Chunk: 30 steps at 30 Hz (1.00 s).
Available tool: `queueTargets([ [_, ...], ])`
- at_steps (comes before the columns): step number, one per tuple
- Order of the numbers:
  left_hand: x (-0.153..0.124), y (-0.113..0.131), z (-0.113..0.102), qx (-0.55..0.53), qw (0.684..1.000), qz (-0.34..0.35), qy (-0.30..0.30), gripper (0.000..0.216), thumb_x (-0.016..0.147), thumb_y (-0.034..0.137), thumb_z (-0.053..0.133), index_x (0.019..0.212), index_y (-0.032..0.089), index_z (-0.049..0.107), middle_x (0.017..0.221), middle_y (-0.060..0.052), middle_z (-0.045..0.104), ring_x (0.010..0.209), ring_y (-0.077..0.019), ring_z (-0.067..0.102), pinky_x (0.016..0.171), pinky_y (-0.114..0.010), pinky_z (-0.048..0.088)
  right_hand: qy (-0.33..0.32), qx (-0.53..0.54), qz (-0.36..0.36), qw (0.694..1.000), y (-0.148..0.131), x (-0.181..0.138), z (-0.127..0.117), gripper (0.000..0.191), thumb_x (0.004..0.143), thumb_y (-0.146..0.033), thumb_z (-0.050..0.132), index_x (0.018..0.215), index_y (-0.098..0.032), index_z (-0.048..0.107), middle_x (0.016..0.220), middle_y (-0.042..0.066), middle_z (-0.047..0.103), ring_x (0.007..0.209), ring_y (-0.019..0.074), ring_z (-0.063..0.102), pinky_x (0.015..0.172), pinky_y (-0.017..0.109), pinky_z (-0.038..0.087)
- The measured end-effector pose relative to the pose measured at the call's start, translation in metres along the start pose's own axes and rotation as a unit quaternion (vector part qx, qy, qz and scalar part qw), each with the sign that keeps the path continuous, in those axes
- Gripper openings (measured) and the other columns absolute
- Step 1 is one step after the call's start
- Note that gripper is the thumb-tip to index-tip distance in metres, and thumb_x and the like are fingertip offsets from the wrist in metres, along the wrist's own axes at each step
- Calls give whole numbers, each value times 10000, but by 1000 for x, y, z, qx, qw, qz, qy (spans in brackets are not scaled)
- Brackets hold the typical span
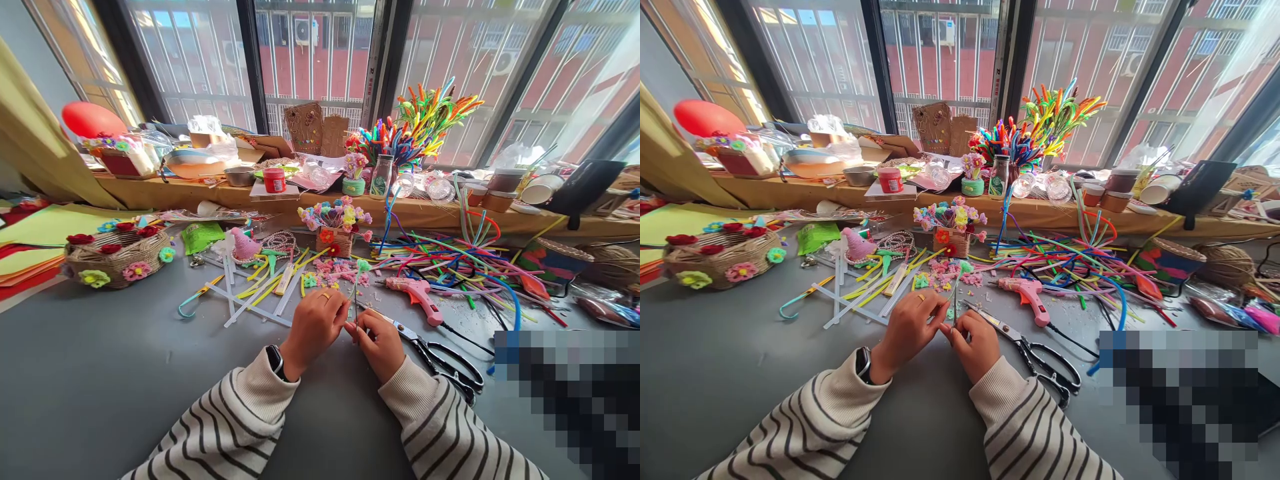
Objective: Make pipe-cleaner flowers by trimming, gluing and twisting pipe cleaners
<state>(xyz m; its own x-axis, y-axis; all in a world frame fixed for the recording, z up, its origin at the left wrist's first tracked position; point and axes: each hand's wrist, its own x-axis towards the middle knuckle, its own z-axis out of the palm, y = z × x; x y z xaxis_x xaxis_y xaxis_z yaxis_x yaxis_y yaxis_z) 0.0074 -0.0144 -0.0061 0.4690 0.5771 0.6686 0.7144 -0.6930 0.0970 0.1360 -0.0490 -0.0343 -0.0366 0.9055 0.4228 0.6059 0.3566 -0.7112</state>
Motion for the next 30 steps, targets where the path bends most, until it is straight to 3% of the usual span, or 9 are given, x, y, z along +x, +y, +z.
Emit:
queueTargets([
  [12,1,-6,4,73,996,4,-48,155,763,179,342,679,167,472,639,-21,524,608,-131,477,558,-257,321,18,-27,25,999,-5,-7,-4,356,723,-352,437,418,-169,425,446,-12,444,418,85,385,437,216,318],
  [16,3,-7,6,140,983,74,-89,136,737,113,353,669,164,459,642,-43,519,603,-160,476,529,-281,300,18,61,-79,995,-22,-17,-7,258,707,-298,458,479,-184,414,706,51,572,652,140,497,607,260,387],
  [20,2,2,12,155,961,177,-144,150,716,70,357,645,164,449,591,-33,520,539,-161,468,465,-277,260,-84,138,-136,978,-46,-34,3,190,666,-299,515,527,-189,446,1038,65,527,802,159,513,697,267,391],
  [24,-1,9,16,161,950,210,-164,134,713,64,362,665,159,443,619,-37,535,545,-163,473,476,-284,259,-158,190,-143,958,-59,-45,17,202,643,-298,542,511,-184,440,1134,69,466,913,165,506,701,224,402],
  [30,-1,9,15,159,953,197,-167,134,718,64,354,662,161,427,628,-35,534,559,-165,475,481,-284,254,-143,191,-99,966,-59,-46,19,189,640,-281,541,508,-185,446,1128,84,469,954,181,492,704,233,408],
])
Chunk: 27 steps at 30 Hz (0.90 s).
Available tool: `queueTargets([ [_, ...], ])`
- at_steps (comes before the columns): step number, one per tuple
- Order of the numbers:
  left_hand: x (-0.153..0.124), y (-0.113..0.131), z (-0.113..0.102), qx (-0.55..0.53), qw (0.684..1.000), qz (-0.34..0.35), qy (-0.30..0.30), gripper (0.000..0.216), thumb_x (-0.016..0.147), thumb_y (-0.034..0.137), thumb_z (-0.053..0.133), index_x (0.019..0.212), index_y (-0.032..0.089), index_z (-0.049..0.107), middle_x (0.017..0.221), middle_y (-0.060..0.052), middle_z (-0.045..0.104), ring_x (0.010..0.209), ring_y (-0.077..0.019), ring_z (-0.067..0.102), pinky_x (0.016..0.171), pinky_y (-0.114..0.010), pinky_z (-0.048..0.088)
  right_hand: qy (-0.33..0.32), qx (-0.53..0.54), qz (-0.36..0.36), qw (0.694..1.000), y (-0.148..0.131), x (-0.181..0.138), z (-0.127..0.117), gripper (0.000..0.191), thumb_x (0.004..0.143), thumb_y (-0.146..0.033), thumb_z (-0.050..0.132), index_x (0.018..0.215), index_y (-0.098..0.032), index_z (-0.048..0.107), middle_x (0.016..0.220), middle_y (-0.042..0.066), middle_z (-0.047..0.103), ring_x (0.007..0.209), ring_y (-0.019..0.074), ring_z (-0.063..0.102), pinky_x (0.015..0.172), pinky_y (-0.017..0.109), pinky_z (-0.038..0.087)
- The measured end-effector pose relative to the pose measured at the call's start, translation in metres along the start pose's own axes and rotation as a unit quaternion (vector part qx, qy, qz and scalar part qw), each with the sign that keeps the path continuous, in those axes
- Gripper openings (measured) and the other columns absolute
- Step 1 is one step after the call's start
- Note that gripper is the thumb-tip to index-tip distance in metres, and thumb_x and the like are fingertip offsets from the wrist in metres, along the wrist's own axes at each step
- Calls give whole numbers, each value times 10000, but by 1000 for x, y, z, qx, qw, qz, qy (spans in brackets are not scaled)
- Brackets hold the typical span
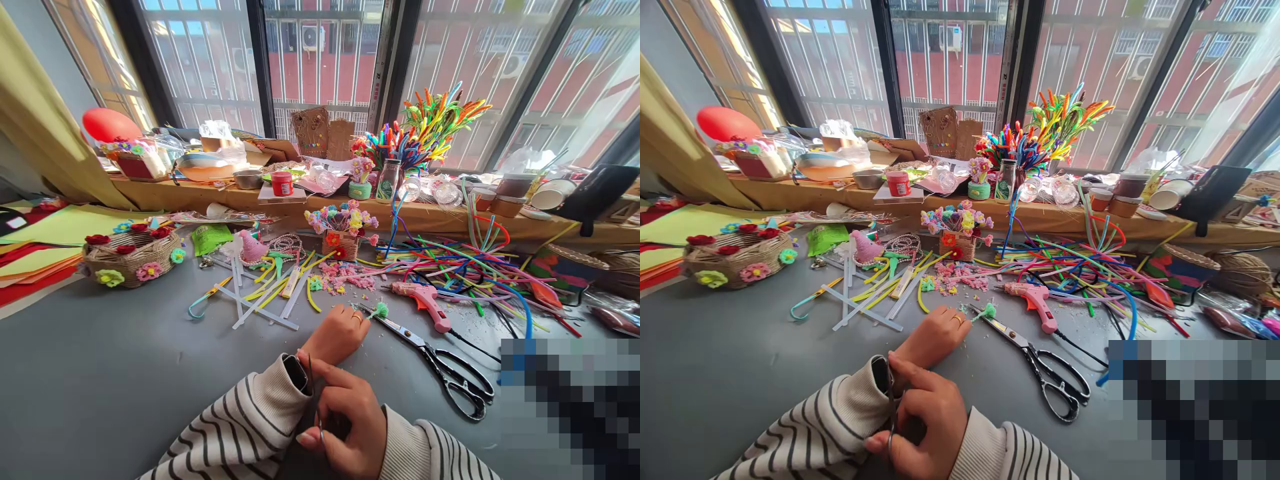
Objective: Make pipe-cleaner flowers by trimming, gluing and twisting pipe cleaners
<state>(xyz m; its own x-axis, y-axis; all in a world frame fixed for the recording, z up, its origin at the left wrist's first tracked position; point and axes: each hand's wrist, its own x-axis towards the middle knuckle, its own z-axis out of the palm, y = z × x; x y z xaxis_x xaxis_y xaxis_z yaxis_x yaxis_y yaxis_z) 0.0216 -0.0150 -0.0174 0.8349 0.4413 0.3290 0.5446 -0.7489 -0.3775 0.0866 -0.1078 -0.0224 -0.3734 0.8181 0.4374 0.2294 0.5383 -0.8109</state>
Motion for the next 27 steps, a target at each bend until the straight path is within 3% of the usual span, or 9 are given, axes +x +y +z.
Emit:
queueTargets([
  [5,0,0,2,5,1000,2,-2,122,720,68,353,665,159,414,627,-32,528,555,-165,470,476,-281,251,-11,4,2,1000,0,2,-1,217,647,-300,534,493,-183,437,1146,68,456,924,170,509,704,227,415],
  [10,-1,-1,3,7,1000,4,-19,121,713,54,348,684,160,398,642,-29,523,565,-167,466,478,-279,259,-23,-31,-50,998,2,4,1,261,648,-338,528,475,-165,438,1118,88,480,906,160,519,682,205,419],
  [13,-1,-2,3,5,1000,4,-26,122,720,58,337,690,161,393,646,-27,520,574,-170,465,485,-281,268,15,-88,-80,993,5,2,8,359,671,-448,468,464,-155,453,1145,89,455,780,144,554,610,212,427],
  [16,-1,-2,2,1,1000,1,-27,124,727,61,328,692,162,390,653,-28,518,579,-171,462,494,-283,276,60,-156,-136,977,9,0,15,474,687,-550,369,437,-154,450,1156,80,448,610,119,539,486,224,404],
  [20,-1,-2,2,-6,1000,1,-20,127,739,69,316,696,163,389,654,-27,512,580,-171,456,499,-282,281,14,-250,-237,939,13,1,19,440,768,-421,334,434,-161,457,1157,21,455,497,89,480,376,215,331],
  [22,-1,-1,2,-7,1000,2,-21,124,741,72,318,695,163,388,654,-26,512,582,-170,455,501,-282,284,-11,-273,-242,931,14,1,21,393,812,-307,284,517,-175,508,1097,28,509,486,89,473,369,212,326],
  [24,-1,-1,2,-8,1000,3,-21,120,742,75,321,696,163,388,658,-27,513,584,-170,454,503,-281,286,-24,-260,-211,942,15,-1,24,359,831,-284,220,754,-187,557,901,60,604,476,105,480,374,214,347],
  [27,-2,-1,3,-6,1000,2,-20,115,743,80,324,699,164,390,661,-28,512,586,-172,454,506,-283,290,-38,-226,-162,960,15,-3,29,423,830,-339,159,1111,-133,400,628,52,608,473,136,509,387,226,379],
])
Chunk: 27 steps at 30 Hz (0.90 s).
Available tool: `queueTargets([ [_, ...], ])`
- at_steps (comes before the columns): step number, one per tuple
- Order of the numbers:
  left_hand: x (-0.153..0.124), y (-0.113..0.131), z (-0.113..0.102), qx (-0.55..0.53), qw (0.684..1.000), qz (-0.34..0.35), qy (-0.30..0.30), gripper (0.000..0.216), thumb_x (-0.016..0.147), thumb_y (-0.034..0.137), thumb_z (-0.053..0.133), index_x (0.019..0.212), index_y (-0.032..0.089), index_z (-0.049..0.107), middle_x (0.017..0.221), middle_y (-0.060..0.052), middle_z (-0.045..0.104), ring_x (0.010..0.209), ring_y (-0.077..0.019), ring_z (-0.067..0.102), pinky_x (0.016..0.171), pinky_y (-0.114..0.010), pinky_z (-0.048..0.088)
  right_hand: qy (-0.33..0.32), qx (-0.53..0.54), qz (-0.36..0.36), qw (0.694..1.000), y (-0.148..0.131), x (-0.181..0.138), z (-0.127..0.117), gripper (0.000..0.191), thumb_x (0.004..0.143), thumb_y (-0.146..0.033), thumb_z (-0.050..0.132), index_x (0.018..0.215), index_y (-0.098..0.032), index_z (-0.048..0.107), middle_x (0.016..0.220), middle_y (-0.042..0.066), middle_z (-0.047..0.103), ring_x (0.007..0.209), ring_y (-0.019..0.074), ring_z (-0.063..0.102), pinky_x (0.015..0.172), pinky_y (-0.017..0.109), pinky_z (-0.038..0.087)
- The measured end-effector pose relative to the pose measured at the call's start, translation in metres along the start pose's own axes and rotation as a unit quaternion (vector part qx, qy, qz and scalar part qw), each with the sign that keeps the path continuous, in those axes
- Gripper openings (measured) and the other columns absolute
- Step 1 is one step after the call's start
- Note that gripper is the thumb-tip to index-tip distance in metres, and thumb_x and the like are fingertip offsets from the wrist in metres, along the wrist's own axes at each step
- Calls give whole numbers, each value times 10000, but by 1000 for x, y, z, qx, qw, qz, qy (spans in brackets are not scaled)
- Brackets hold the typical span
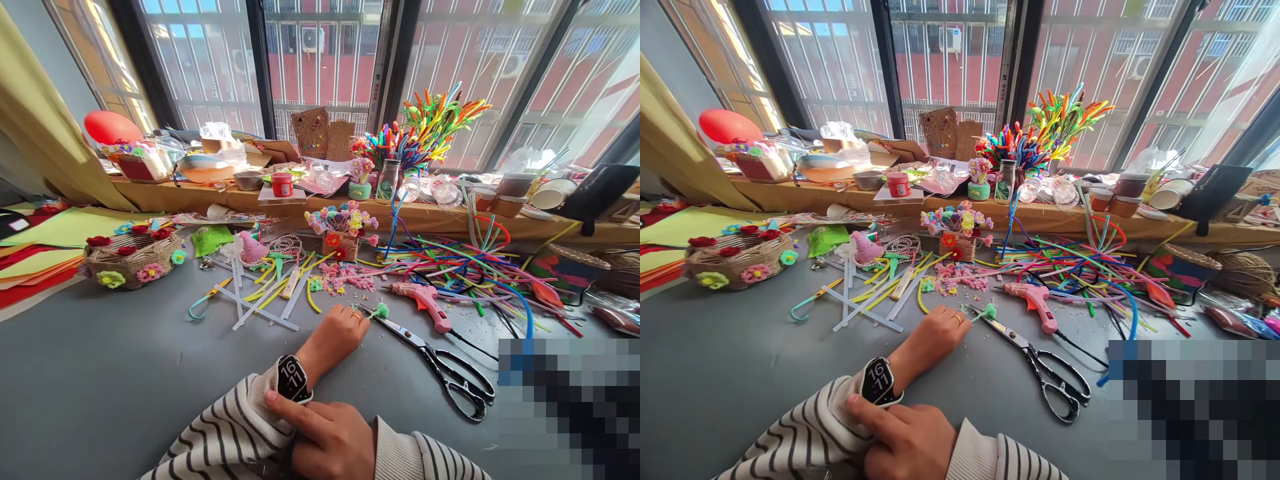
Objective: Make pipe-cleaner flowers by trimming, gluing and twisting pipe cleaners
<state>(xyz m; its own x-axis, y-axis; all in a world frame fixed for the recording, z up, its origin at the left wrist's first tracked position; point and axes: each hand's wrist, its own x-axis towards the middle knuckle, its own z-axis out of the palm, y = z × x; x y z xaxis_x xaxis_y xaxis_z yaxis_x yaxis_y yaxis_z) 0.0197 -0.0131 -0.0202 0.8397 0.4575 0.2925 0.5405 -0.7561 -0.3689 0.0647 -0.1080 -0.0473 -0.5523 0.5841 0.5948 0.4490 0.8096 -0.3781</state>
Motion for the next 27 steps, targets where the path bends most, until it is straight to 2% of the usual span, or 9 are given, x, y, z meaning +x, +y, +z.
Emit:
queueTargets([
  [2,0,0,0,1,1000,0,0,110,740,80,332,700,163,392,660,-29,511,589,-174,454,506,-284,292,-7,11,10,1000,-1,0,2,443,828,-350,146,1165,-138,338,618,48,605,493,146,532,399,230,389],
  [8,0,0,1,-1,1000,0,0,103,737,80,340,701,162,392,664,-32,512,587,-171,454,504,-280,291,-2,16,24,1000,-2,0,0,431,825,-343,138,1166,-171,337,640,44,611,468,151,543,384,233,388],
  [13,0,-1,3,1,1000,-1,0,107,728,70,348,693,162,390,655,-27,509,580,-170,452,501,-280,289,-33,18,19,999,-1,0,0,419,813,-316,188,1178,-158,320,682,61,615,520,160,558,415,231,413],
  [19,-1,-1,1,2,1000,0,2,99,730,78,350,699,162,391,658,-28,510,576,-171,453,502,-285,288,-15,39,49,998,1,-2,5,399,800,-318,256,1182,-224,318,679,32,623,502,155,567,396,225,409],
  [27,0,-1,-2,7,1000,-2,-6,103,728,71,351,697,161,391,663,-32,515,593,-170,459,512,-281,282,-21,22,32,999,1,-2,4,407,792,-307,262,1178,-191,321,664,39,616,489,150,557,396,217,404],
])
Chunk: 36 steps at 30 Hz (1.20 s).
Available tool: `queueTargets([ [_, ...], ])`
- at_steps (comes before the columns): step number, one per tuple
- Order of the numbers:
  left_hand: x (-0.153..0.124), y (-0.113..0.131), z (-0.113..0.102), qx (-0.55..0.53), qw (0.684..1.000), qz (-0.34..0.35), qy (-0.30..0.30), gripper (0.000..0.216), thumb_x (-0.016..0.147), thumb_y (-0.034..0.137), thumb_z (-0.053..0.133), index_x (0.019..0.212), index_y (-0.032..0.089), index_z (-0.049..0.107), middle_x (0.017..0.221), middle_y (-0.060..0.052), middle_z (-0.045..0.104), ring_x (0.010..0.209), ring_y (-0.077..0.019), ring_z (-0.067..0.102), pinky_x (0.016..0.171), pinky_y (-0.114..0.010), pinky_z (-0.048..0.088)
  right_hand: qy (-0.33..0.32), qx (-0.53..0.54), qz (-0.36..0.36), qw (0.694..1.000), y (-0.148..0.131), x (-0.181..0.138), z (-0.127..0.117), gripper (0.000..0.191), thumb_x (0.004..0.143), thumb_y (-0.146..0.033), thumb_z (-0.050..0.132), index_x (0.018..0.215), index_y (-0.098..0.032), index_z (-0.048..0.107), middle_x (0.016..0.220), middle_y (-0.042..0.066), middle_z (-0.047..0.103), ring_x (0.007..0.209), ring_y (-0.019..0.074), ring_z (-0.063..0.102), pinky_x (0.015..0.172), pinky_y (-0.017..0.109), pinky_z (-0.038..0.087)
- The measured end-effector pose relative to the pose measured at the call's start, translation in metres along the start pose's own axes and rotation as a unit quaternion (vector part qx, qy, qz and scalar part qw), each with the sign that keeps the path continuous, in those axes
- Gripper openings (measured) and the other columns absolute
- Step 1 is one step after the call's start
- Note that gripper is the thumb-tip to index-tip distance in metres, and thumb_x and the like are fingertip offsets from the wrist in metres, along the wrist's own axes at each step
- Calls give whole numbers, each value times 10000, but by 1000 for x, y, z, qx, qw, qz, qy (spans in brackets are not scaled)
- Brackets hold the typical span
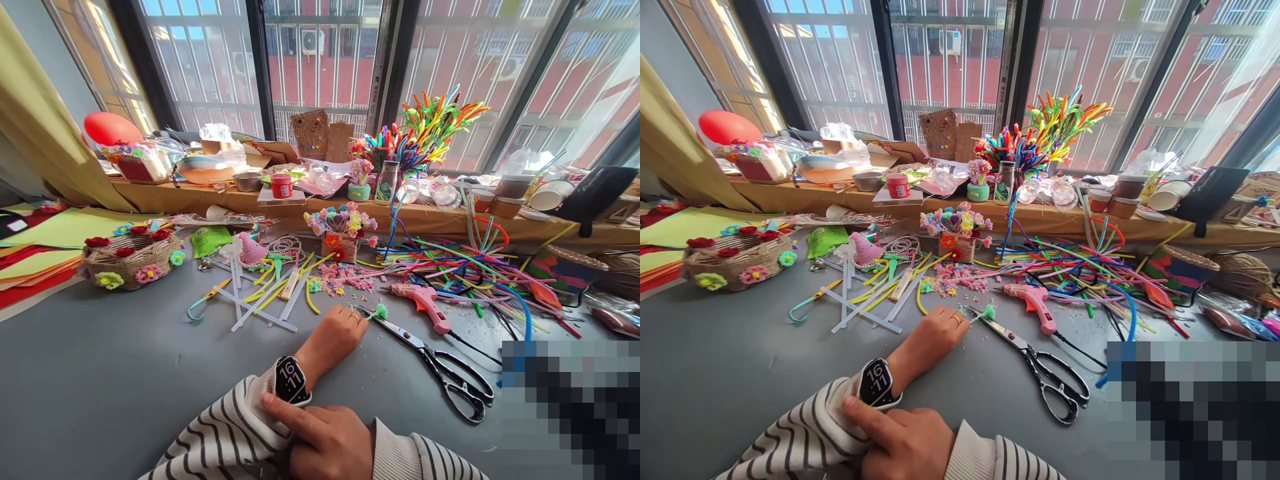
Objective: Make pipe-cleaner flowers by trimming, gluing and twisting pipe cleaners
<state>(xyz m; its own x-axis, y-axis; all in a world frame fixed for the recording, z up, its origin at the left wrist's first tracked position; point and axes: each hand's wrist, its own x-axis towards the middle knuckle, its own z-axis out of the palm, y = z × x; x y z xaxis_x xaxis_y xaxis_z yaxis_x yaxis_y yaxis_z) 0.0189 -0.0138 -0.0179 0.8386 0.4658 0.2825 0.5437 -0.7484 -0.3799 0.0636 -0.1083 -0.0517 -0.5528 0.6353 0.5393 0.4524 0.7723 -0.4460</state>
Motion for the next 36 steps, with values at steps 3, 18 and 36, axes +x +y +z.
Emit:
queueTargets([
  [3,-1,0,1,0,1000,-2,-2,100,729,75,353,709,163,394,673,-30,518,597,-171,456,518,-283,284,5,-8,-10,1000,0,-1,1,420,794,-325,243,1181,-176,309,674,46,615,494,150,554,396,217,400],
  [18,1,0,-2,-9,1000,-4,-8,114,728,65,344,692,159,397,655,-34,518,588,-172,460,499,-281,279,9,-27,-25,999,5,0,8,433,790,-346,237,1180,-172,305,582,30,603,435,151,529,360,218,382],
  [36,-1,-5,-3,-10,997,-76,17,128,736,79,331,706,163,422,650,-31,507,600,-162,462,517,-284,281,132,-23,-50,990,4,1,-23,448,745,-528,282,641,-167,525,907,103,552,432,82,426,396,217,367],
])
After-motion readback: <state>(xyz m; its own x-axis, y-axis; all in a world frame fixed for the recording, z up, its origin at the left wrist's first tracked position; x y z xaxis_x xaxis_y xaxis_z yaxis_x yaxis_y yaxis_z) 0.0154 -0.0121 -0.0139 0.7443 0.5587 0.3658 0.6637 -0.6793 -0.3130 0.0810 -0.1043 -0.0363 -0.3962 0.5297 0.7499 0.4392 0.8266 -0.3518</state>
